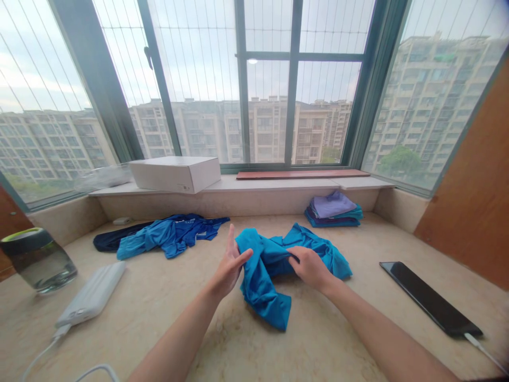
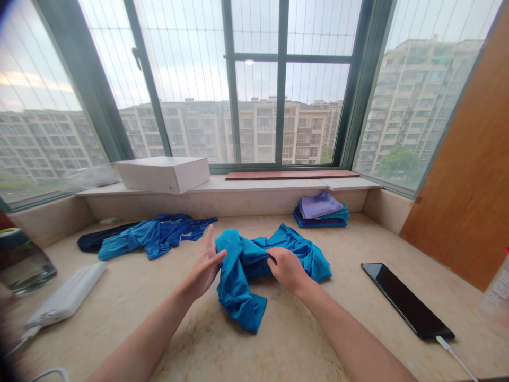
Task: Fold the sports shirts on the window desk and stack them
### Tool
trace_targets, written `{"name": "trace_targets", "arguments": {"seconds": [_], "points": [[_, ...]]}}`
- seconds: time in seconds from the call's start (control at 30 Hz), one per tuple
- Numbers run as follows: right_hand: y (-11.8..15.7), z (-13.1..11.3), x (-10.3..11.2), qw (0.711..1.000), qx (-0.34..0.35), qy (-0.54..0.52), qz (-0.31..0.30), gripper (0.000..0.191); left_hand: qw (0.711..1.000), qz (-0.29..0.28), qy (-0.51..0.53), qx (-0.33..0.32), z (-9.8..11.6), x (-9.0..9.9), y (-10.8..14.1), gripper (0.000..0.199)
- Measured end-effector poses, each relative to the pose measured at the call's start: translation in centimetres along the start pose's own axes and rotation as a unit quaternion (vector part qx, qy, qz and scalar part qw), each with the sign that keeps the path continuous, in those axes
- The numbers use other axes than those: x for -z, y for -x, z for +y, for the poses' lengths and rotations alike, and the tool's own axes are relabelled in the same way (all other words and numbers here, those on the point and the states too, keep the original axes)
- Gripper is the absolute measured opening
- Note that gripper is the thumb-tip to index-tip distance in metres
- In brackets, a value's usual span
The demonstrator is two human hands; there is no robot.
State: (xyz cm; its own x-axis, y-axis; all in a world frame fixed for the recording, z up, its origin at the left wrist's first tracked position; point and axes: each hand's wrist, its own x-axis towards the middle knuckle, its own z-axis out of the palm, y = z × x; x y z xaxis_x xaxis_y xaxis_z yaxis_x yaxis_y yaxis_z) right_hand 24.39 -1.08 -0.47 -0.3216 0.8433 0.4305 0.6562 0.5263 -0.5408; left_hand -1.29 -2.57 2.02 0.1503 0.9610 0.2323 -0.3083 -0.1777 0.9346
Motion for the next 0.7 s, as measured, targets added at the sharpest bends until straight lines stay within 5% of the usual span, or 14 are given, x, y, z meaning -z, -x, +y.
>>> {"name": "trace_targets", "arguments": {"seconds": [0.17,0.27,0.37,0.47,0.57,0.7], "points": [[1.1,-2.7,0.0,0.976,0.047,-0.179,-0.113,0.04,0.949,-0.04,-0.31,-0.032,-1.8,2.0,-0.7,0.116],[0.8,-2.5,-0.1,0.974,0.03,-0.203,-0.09,0.042,0.897,-0.082,-0.427,-0.083,-2.7,2.6,-0.9,0.101],[0.0,-0.7,-0.1,0.995,0.031,-0.1,0.001,0.044,0.873,-0.118,-0.462,-0.106,-3.0,2.8,-1.0,0.084],[-0.5,1.1,-0.4,1.0,0.019,0.006,-0.022,0.048,0.871,-0.11,-0.465,-0.109,-2.7,3.0,-1.1,0.068],[-0.7,1.5,-0.4,0.997,-0.008,0.053,-0.049,0.036,0.877,-0.071,-0.46,-0.12,-1.9,3.6,-1.1,0.054],[-0.5,0.8,1.0,0.994,-0.081,0.034,0.06,0.043,0.88,0.034,-0.451,-0.144,0.1,4.9,-0.9,0.045]]}}
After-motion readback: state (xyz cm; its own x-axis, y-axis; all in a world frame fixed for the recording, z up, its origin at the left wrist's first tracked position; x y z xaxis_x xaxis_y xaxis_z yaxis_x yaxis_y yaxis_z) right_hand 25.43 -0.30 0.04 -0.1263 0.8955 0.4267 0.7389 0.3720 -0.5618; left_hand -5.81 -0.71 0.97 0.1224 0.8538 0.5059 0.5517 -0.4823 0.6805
